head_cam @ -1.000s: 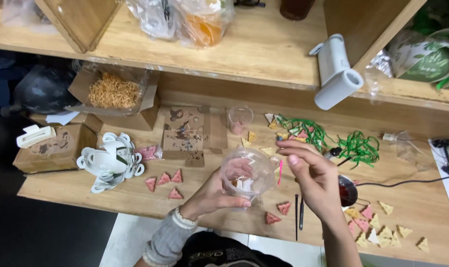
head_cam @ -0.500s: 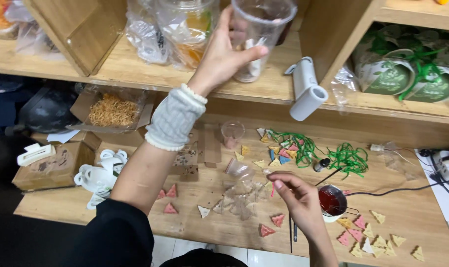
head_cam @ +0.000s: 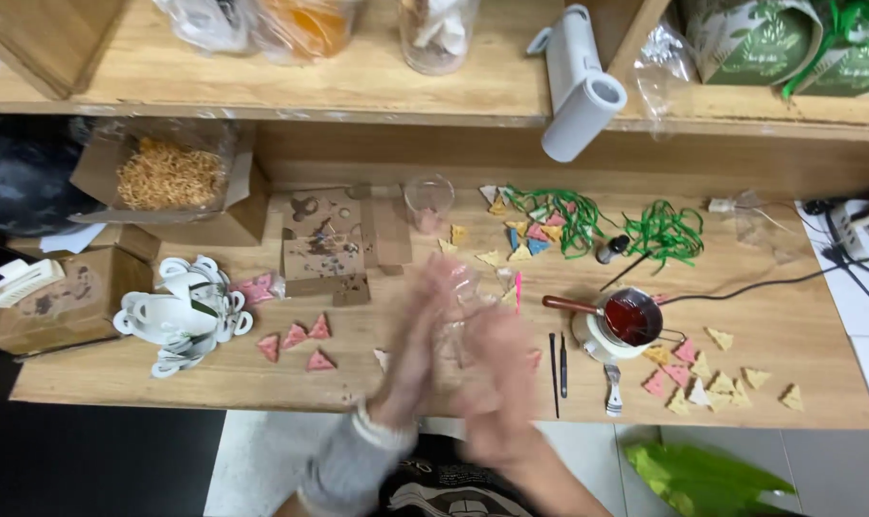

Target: The recorder is assembling small scented wax sachets or candle decorations, melting wax, and placing decorative elements.

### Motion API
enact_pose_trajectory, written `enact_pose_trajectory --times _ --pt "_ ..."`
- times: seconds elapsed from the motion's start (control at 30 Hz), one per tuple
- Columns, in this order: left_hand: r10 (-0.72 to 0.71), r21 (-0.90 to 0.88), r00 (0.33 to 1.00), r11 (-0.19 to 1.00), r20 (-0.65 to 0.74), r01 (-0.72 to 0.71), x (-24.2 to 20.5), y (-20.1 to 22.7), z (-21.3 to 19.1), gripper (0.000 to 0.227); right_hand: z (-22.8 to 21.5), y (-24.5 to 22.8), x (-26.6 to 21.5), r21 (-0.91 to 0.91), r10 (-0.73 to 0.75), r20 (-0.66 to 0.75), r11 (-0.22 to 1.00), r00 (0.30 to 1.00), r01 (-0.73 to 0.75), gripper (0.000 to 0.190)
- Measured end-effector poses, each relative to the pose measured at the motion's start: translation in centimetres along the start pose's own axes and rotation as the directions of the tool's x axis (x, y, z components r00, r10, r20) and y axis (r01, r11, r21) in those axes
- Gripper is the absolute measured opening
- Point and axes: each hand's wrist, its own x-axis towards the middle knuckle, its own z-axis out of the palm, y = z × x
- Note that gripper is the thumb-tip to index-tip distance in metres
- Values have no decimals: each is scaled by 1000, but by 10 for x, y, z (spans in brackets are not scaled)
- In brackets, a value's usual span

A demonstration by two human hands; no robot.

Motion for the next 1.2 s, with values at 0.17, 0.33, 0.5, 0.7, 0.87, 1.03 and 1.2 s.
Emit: enact_pose_trajectory --times 0.17,0.33,0.5,0.7,0.87,1.03,1.2 --pt "21 -133 930 991 367 30 -91 -17 -17 52 32 68 -47 79 -456 390 882 800 464 59" --pt "-641 -125 748 739 170 662 -85 96 -11 57 6 126 -58 41 197 -31 980 980 -196 86" --pt "-462 267 796 771 -391 578 -116 102 -84 39 -105 83 103 -450 -211 -82 880 974 153 86" --pt "-387 122 686 813 -616 569 -149 107 -128 25 -118 106 179 -744 -118 320 582 940 327 65" --pt "-382 138 670 798 -637 586 -157 99 -118 25 -120 112 191 -694 -265 416 525 870 492 38" --pt "-343 333 792 770 -504 545 -139 81 -81 26 -140 53 153 -588 -275 275 710 921 388 45" --pt "-331 531 917 747 -224 399 -109 65 -1 45 -164 -40 64 -504 74 141 864 987 7 45"
